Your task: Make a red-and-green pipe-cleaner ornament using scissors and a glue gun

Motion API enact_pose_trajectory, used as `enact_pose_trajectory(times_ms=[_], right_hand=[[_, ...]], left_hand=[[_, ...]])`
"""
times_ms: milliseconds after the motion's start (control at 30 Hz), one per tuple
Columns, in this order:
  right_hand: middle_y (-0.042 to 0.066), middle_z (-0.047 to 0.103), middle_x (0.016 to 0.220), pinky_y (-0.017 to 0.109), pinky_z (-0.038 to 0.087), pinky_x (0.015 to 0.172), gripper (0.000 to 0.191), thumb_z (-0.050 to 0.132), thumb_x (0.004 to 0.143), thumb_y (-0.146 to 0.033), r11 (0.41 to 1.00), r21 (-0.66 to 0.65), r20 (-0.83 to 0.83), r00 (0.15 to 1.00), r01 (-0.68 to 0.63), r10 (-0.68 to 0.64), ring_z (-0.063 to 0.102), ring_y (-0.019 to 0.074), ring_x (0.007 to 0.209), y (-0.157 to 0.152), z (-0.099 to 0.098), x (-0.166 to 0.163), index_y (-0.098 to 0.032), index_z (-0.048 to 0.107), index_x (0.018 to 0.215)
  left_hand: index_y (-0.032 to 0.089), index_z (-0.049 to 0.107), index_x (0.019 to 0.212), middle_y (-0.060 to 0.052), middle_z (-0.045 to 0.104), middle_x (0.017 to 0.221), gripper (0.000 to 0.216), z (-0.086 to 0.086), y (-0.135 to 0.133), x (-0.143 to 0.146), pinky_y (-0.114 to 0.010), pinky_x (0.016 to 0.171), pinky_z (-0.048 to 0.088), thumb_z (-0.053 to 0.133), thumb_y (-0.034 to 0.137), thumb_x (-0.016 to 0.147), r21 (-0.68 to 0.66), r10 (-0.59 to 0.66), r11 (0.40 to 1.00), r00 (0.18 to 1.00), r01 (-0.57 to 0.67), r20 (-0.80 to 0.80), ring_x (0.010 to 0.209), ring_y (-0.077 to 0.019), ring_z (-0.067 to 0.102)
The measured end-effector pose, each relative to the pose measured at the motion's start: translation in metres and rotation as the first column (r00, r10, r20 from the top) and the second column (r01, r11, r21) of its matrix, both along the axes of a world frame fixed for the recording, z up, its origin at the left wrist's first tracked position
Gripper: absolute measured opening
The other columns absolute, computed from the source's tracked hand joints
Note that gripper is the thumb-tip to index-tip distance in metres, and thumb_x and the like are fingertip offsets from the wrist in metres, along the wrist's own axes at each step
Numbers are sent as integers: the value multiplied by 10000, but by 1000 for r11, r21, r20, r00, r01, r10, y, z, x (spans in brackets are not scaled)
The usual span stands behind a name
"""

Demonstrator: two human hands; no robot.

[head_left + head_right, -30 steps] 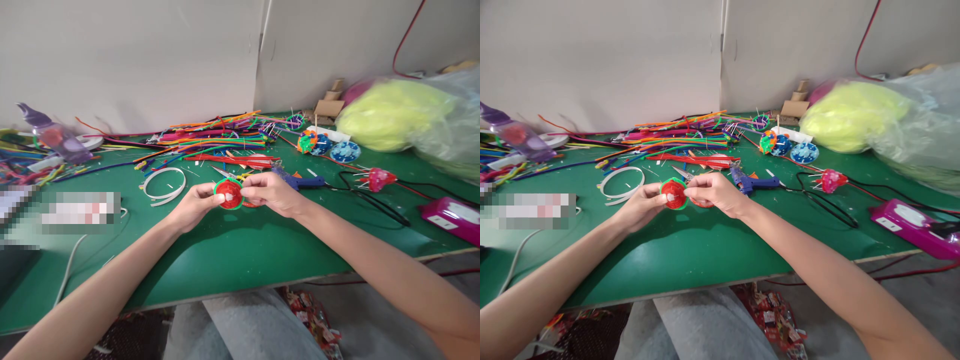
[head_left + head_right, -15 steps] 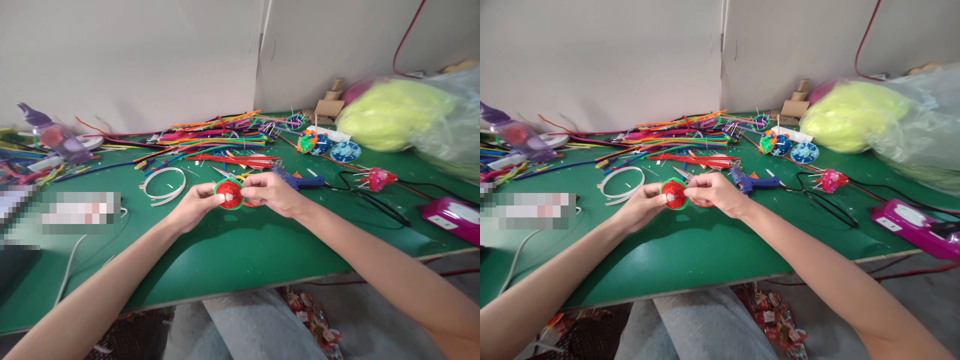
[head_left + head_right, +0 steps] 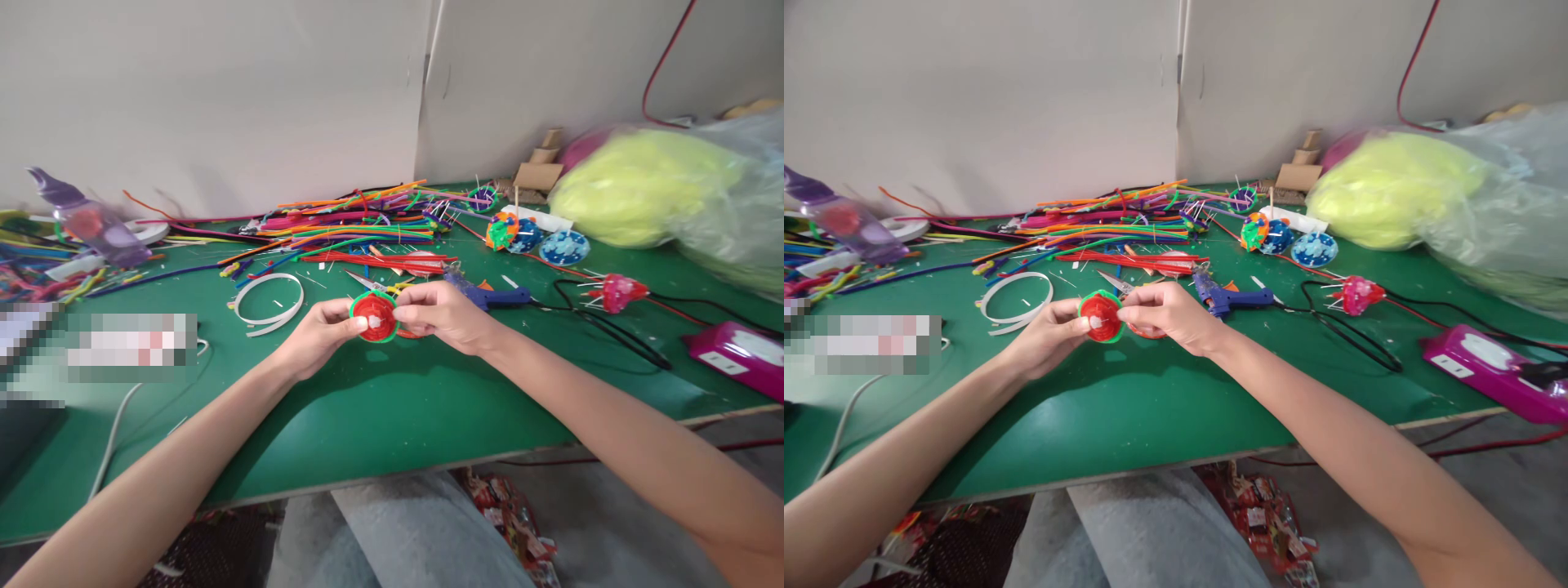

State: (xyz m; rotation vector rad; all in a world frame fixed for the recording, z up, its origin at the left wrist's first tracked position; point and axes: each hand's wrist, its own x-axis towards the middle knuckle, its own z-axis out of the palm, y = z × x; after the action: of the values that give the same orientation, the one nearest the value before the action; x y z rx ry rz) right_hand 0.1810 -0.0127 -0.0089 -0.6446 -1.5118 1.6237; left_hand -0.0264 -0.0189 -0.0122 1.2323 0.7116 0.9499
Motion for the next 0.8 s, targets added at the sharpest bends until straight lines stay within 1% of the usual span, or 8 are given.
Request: enact_pose_trajectory(times_ms=[433, 633, 800], right_hand=[[-73, 417, 471, 217, 196, 436, 229, 700, 763, -266, 1000, -1, -3, 1000, -7, 7, 307, 38, 437, 0, 1, 0, -136, 568, 628], [-72, 420, 480, 217, 193, 435, 207, 692, 765, -249, 1000, -9, -7, 1000, -7, 7, 306, 38, 436, 0, 0, 0, -132, 574, 641], [-71, 417, 478, 215, 195, 432, 199, 690, 763, -244, 1000, -14, -5, 1000, -6, 6, 309, 39, 436, 0, 0, 0, -128, 579, 646]], left_hand=[[165, 762, 753, -23, 718, 767, 207, -1, 0, 0, -246, 710, 483, 847, 311, 633, -10, 6, 1000, 1000, -6, 0, 701, -124, 610], [162, 763, 766, -24, 722, 767, 214, -1, 0, -1, -258, 733, 475, 845, 311, 636, -16, 7, 1000, 1000, -7, -1, 706, -128, 613], [160, 763, 762, -20, 717, 759, 207, 0, 0, 0, -244, 724, 477, 844, 306, 640, -10, 0, 1000, 1000, 0, 2, 710, -122, 609]])
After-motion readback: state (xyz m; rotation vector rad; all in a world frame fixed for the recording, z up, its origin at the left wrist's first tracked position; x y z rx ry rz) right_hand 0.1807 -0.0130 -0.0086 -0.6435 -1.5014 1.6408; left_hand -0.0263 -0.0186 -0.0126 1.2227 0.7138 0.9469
